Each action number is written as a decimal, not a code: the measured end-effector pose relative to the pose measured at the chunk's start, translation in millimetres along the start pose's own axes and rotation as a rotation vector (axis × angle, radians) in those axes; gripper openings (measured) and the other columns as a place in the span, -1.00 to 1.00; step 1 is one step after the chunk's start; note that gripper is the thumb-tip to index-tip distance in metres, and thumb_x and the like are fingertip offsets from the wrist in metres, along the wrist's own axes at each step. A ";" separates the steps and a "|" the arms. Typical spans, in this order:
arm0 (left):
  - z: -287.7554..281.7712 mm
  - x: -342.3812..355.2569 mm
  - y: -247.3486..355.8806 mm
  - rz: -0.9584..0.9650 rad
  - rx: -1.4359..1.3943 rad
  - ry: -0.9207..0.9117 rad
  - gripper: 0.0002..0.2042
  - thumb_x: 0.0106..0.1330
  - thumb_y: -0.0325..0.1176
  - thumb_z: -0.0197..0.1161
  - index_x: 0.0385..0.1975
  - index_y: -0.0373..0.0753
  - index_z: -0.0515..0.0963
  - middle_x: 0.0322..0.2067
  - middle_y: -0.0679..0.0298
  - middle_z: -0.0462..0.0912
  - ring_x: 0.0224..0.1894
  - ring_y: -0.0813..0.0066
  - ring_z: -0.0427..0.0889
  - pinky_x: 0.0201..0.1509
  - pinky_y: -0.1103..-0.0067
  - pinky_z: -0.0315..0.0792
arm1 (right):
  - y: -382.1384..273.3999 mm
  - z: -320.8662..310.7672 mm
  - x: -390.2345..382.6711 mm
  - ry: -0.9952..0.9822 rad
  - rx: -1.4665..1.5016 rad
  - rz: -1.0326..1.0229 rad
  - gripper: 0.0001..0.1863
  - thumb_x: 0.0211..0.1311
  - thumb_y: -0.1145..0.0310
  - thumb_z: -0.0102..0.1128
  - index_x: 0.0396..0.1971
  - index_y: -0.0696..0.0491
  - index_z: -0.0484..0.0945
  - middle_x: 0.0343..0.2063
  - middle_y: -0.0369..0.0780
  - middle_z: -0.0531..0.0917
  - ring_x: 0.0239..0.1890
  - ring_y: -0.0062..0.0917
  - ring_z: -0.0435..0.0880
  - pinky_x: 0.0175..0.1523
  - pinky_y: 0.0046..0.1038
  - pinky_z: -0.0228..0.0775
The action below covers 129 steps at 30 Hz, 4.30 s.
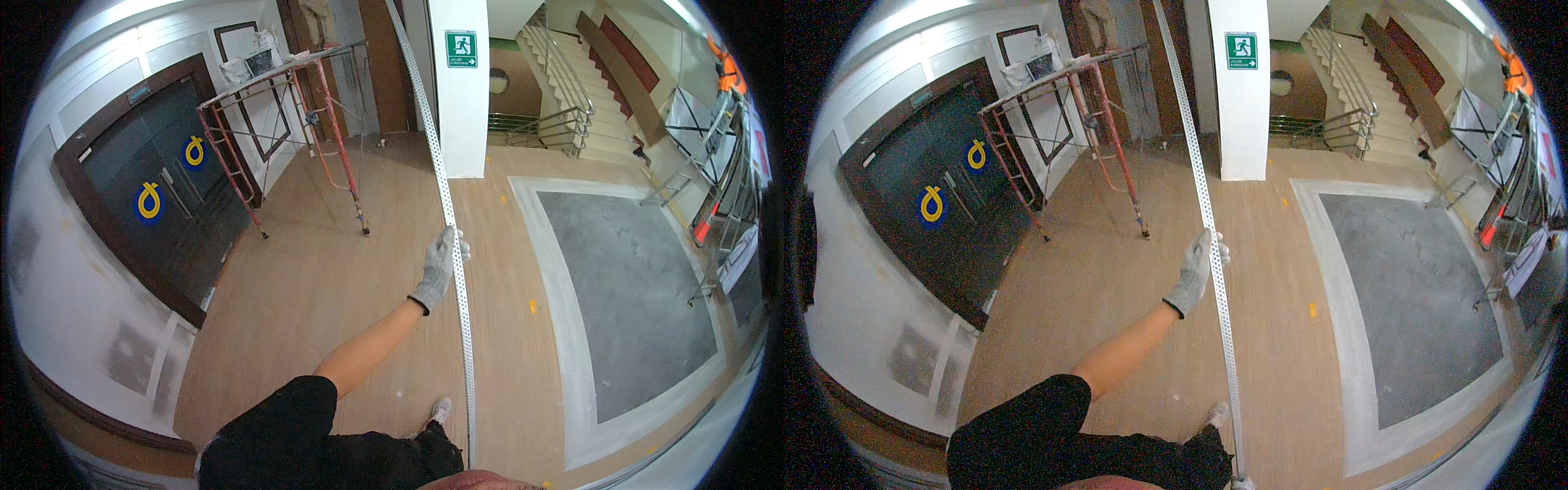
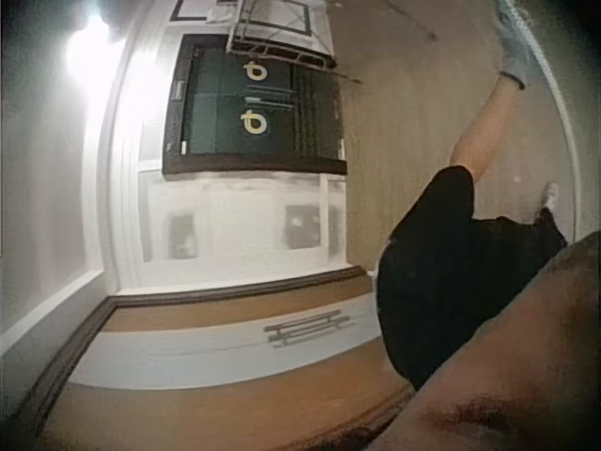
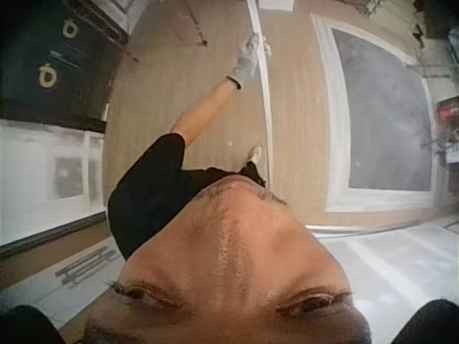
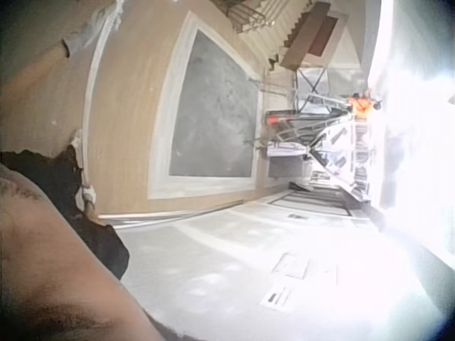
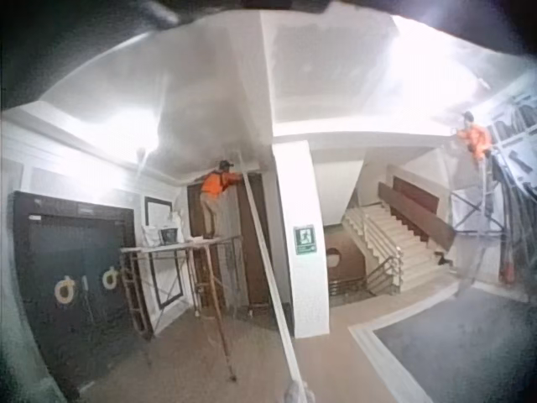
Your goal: The person holds a long piece of perforated corner bead by hand, climbs onto a scaffold, and uses a tape measure and snips to measure and cut the metal strip.
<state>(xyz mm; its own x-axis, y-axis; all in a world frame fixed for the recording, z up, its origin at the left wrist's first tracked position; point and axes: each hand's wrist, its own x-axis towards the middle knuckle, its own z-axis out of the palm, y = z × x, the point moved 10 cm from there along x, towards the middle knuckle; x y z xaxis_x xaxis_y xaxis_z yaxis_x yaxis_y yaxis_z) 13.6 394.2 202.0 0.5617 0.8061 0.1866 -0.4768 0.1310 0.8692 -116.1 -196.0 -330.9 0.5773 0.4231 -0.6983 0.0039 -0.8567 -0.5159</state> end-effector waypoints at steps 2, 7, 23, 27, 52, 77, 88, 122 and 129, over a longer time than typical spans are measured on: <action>-0.6 38.1 1.7 -0.002 -0.018 0.017 -0.58 0.56 0.06 0.03 -0.17 -0.25 0.50 -0.51 0.28 0.60 -0.48 0.51 0.61 -0.33 0.52 0.58 | -15.9 -6.9 18.9 -0.005 -0.023 -0.006 -0.47 0.35 -0.09 0.06 -0.10 0.09 0.68 -0.15 0.12 0.71 -0.01 0.00 0.69 0.03 -0.09 0.48; -5.5 87.1 -22.5 -0.044 0.021 0.064 -0.56 0.54 0.08 0.06 -0.17 -0.27 0.50 -0.51 0.27 0.61 -0.49 0.51 0.62 -0.33 0.52 0.61 | -64.1 -26.5 73.2 -0.013 -0.054 -0.042 -0.47 0.36 -0.10 0.04 -0.10 0.09 0.68 -0.14 0.12 0.70 0.00 0.02 0.68 0.04 -0.07 0.48; -43.2 250.1 -11.0 -0.029 0.136 0.086 -0.54 0.52 0.09 0.09 -0.05 -0.28 0.50 -0.41 0.20 0.67 -0.44 0.46 0.68 -0.27 0.49 0.64 | -143.5 -46.2 160.0 -0.074 -0.187 -0.098 -0.44 0.38 -0.11 -0.03 -0.10 0.10 0.68 -0.13 0.12 0.70 0.02 0.08 0.65 0.06 -0.03 0.48; -76.0 284.8 -8.7 -0.031 0.124 0.030 -0.58 0.52 0.04 0.10 -0.03 -0.26 0.49 -0.37 0.19 0.67 -0.39 0.46 0.69 -0.24 0.49 0.63 | -142.5 -21.5 155.9 -0.093 -0.237 -0.090 -0.43 0.39 -0.12 -0.04 -0.10 0.10 0.68 -0.13 0.12 0.70 0.02 0.09 0.64 0.07 -0.02 0.48; -325.3 387.9 -90.5 -0.198 0.089 -0.065 -0.78 0.55 -0.21 0.14 -0.07 -0.24 0.46 -0.27 0.30 0.61 -0.22 0.58 0.64 -0.08 0.54 0.62 | -560.0 59.0 257.4 0.210 -0.179 -0.213 -0.65 0.34 0.07 0.22 -0.25 0.09 0.64 -0.42 0.03 0.69 -0.28 -0.01 0.70 -0.17 -0.09 0.49; -469.0 772.9 189.2 0.153 0.053 -0.140 -0.87 0.50 -0.28 0.15 -0.19 -0.13 0.37 -0.42 0.34 0.57 -0.49 0.59 0.62 -0.49 0.59 0.53 | -1107.2 65.3 219.9 0.004 0.255 -0.693 -0.39 0.38 0.11 0.32 0.26 0.19 0.43 -0.54 -0.44 0.42 -0.54 -0.78 0.38 -0.41 -0.64 0.32; -559.7 887.9 339.4 0.212 0.093 -0.091 -0.85 0.47 -0.23 0.19 -0.23 -0.09 0.39 -0.49 0.39 0.53 -0.62 0.64 0.49 -0.64 0.61 0.39 | -1316.7 134.3 105.7 -0.110 0.347 -0.803 -0.15 0.40 0.14 0.22 0.52 0.15 0.02 -0.35 -0.25 0.58 -0.43 -0.60 0.54 -0.30 -0.47 0.45; -430.6 1141.9 244.2 -0.424 -0.663 -0.101 -0.85 0.53 -0.32 0.05 -0.09 -0.27 0.40 -0.29 0.14 0.68 -0.35 0.30 0.72 -0.35 0.35 0.66 | -1328.9 -193.0 -42.1 0.454 0.417 -0.964 -0.34 0.36 0.08 0.17 0.29 0.23 0.33 -0.18 0.04 0.64 -0.45 -0.28 0.64 -0.43 -0.33 0.47; -270.9 1101.8 248.4 -0.187 -0.529 -0.662 -0.80 0.44 -0.19 0.29 -0.26 -0.19 0.58 -0.49 0.31 0.65 -0.54 0.44 0.65 -0.54 0.49 0.62 | -1279.5 -387.0 11.9 0.943 0.171 -0.777 -0.40 0.47 0.08 0.05 0.35 0.14 0.35 -0.01 -0.08 0.63 -0.13 -0.32 0.61 -0.01 -0.26 0.47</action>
<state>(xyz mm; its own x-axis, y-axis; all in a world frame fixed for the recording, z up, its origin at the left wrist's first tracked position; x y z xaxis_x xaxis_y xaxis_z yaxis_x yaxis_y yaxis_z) 330.9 1471.2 499.4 0.8617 0.2643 0.4331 -0.4970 0.6111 0.6161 201.8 791.0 512.9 0.8329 0.3641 0.4169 0.5432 -0.3932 -0.7419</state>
